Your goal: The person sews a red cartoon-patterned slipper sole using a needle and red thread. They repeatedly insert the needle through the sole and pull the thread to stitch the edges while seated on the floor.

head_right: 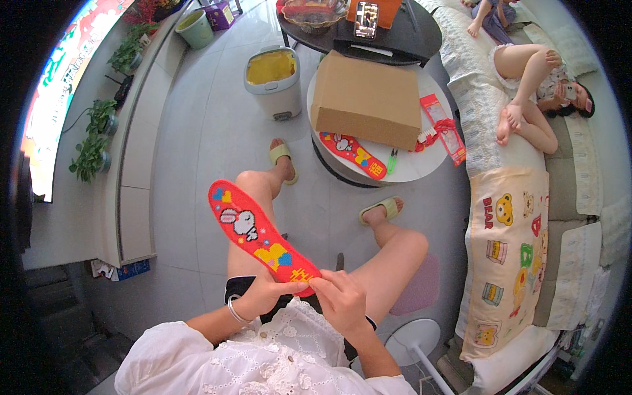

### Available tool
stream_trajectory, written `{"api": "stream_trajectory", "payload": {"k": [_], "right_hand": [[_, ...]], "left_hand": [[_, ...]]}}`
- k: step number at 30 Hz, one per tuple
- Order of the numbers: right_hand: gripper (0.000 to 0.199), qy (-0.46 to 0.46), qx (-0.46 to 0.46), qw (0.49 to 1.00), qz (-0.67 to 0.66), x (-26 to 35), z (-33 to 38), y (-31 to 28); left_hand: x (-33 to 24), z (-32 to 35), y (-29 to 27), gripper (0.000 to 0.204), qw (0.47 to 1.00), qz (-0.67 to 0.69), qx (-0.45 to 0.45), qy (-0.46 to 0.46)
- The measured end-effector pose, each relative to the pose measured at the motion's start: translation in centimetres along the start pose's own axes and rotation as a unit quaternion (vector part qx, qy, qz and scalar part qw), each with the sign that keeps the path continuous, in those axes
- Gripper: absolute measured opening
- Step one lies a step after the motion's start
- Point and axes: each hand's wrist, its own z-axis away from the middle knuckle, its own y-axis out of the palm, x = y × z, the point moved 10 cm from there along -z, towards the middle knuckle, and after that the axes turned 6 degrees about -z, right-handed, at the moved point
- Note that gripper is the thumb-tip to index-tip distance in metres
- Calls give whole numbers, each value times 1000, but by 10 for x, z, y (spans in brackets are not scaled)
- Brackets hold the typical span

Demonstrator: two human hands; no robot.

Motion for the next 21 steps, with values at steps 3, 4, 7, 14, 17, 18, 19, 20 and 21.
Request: {"api": "stream_trajectory", "payload": {"k": [3,4,7,14,17,18,19,20,21], "right_hand": [[19,-30,-32,999,-15,13,-10,-7],[18,-25,-45,999,-8,15,-11,-8],[15,-38,-81,996,15,21,-15,-12],[7,95,-102,955,-263,-10,16,-4],[6,135,-150,979,-36,-26,29,-45],[5,144,-173,974,1,-34,36,-64],[5,154,-202,966,41,-40,44,-83],[4,179,-222,958,39,-47,49,-95],[4,204,-242,948,38,-51,52,-106]], "left_hand": [[26,1,0,28,991,86,43,-91],[20,2,-1,27,996,44,33,-73],[-1,-2,-3,24,997,-77,-11,19],[-24,3,-37,10,956,-182,-162,162],[-42,10,-58,10,919,-231,-245,204],[-46,13,-65,10,906,-239,-275,214],[-49,12,-68,12,898,-277,-276,202],[-45,9,-70,14,918,-237,-263,180],[-42,5,-72,17,935,-197,-249,157]]}}
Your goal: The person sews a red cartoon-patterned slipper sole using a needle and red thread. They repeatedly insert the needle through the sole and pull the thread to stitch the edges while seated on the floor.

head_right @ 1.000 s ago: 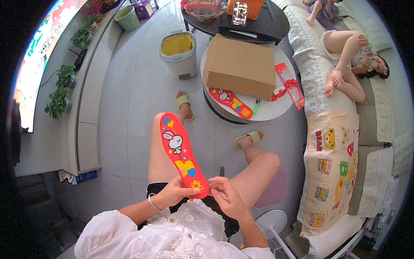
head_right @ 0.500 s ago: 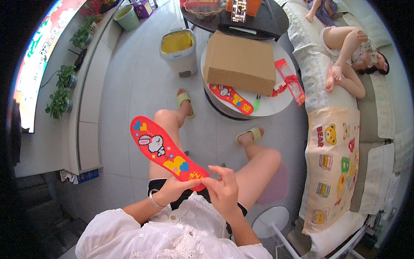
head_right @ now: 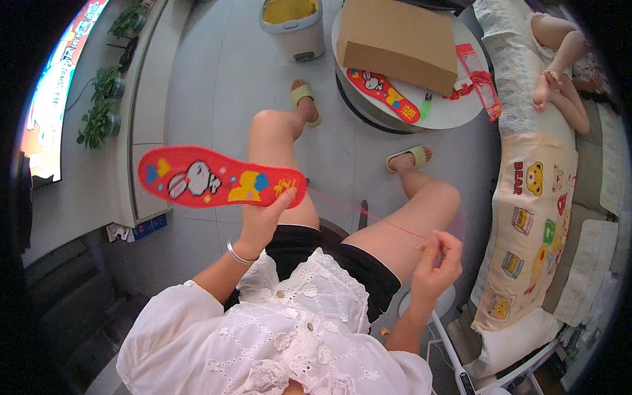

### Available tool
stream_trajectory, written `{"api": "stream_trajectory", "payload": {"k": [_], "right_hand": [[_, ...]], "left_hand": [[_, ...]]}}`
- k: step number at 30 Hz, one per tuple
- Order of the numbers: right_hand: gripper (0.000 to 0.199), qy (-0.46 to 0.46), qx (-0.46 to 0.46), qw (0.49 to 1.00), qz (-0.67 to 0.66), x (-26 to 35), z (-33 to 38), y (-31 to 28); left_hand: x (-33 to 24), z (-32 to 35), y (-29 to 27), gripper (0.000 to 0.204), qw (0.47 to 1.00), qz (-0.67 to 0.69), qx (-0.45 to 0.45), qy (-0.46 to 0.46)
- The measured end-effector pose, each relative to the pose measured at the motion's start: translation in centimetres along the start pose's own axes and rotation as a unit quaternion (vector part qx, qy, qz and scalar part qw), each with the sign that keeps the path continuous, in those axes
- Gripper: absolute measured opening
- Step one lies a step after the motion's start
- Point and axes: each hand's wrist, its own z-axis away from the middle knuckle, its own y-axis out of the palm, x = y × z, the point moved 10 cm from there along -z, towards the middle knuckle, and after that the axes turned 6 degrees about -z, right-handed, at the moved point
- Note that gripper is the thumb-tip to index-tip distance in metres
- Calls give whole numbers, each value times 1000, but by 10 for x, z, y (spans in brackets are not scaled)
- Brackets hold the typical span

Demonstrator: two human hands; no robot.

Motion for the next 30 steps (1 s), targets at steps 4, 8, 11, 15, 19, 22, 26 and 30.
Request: {"api": "stream_trajectory", "payload": {"k": [4,8,11,15,19,22,26,30], "right_hand": [[8,-94,13,992,84,20,-6,14],[13,-132,79,988,26,55,-4,68],[17,-103,159,982,-17,74,3,112],[17,-109,191,975,-35,73,10,141],[16,-112,196,974,-24,74,11,145],[16,-115,201,973,-22,73,12,146],[15,-109,207,972,-19,72,12,147],[14,-105,214,971,-20,71,13,147]], "left_hand": [[9,5,11,14,997,62,22,-36],[23,11,21,18,990,95,54,-90],[18,12,23,18,992,72,74,-73],[11,13,23,12,992,91,55,-65],[8,14,23,10,992,97,58,-58],[5,14,23,10,992,92,61,-61],[5,14,22,11,993,80,63,-58],[8,14,23,12,993,83,66,-59]]}}
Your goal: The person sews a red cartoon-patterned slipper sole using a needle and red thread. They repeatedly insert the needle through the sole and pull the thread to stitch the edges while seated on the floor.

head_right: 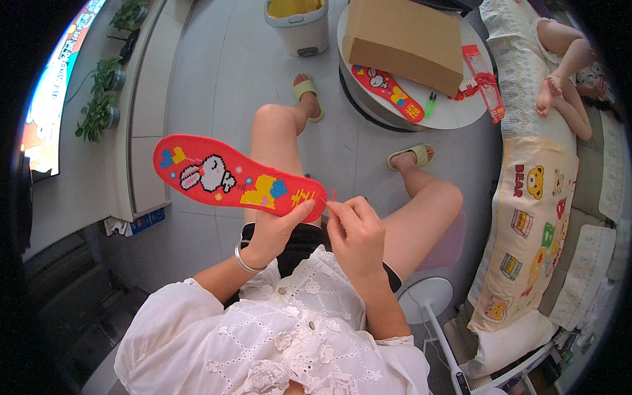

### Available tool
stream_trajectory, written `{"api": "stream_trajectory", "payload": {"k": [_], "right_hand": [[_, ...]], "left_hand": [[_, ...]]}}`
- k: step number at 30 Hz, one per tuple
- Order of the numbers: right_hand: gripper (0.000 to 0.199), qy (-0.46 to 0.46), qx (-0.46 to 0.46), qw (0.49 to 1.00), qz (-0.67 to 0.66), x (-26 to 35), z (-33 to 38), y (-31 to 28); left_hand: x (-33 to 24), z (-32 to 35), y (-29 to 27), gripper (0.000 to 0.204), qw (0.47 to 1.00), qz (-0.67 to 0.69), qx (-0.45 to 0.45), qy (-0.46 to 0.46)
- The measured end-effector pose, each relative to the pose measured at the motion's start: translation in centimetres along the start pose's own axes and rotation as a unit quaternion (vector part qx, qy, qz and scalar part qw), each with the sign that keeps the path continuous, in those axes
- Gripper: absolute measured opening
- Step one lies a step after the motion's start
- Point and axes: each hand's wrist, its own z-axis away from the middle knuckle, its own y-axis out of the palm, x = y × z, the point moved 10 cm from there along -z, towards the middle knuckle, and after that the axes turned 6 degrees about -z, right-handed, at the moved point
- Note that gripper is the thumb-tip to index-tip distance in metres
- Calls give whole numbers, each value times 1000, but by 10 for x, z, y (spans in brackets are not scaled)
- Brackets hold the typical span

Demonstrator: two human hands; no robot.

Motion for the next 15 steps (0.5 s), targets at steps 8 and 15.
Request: {"api": "stream_trajectory", "payload": {"k": [8,15], "right_hand": [[12,16,30,999,13,-5,1,4],[11,208,45,929,-302,-64,17,28]], "left_hand": [[-28,21,19,13,914,-296,8,279],[-67,29,23,27,850,-332,33,408]]}}
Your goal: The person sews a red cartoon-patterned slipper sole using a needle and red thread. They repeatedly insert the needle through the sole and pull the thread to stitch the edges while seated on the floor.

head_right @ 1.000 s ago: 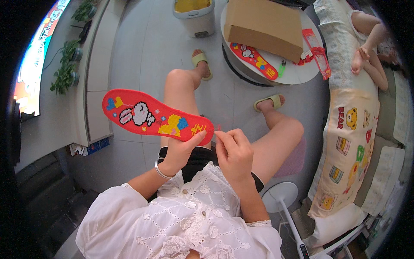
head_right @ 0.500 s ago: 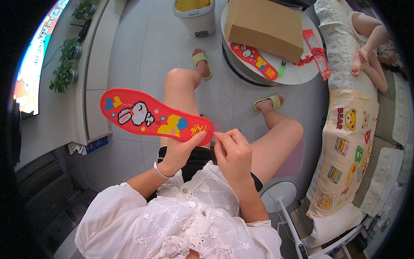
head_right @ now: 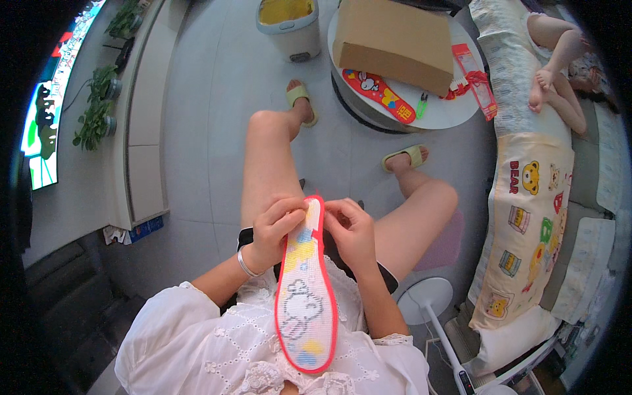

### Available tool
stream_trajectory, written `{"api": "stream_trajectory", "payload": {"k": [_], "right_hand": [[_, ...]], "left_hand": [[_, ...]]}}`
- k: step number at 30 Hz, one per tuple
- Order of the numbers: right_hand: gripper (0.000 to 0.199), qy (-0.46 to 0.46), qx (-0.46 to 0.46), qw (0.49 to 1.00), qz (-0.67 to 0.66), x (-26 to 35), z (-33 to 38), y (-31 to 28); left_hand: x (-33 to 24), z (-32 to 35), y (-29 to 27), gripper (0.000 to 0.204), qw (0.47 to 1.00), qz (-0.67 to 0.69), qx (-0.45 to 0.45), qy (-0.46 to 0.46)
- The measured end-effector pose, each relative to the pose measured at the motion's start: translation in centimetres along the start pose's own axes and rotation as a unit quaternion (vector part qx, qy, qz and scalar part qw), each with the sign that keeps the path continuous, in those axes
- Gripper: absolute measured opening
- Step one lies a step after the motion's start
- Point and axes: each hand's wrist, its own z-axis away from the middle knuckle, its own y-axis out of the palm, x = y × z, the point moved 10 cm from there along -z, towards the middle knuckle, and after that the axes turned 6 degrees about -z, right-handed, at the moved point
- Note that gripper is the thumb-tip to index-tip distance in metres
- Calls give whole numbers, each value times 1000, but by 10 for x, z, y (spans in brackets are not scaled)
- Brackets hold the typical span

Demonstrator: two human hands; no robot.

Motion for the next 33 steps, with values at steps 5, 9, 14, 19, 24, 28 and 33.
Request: {"api": "stream_trajectory", "payload": {"k": [5,9,14,19,24,28,33], "right_hand": [[14,134,40,949,-281,-39,5,10],[13,114,34,949,-291,-31,1,8],[13,162,43,967,-190,-21,-5,-11],[13,152,192,965,-89,-16,-7,-10],[7,147,184,909,-344,-31,1,-4],[10,191,51,805,-560,-48,-6,-20],[8,119,12,795,-594,-53,1,-66]], "left_hand": [[-5,-1,6,39,999,47,6,15],[-5,-2,9,42,999,44,4,24],[0,-2,15,38,997,69,13,18],[5,0,29,28,971,230,69,-14],[22,16,63,10,857,445,144,-215],[40,50,77,23,727,528,114,-424],[43,47,72,35,636,595,45,-489]]}}
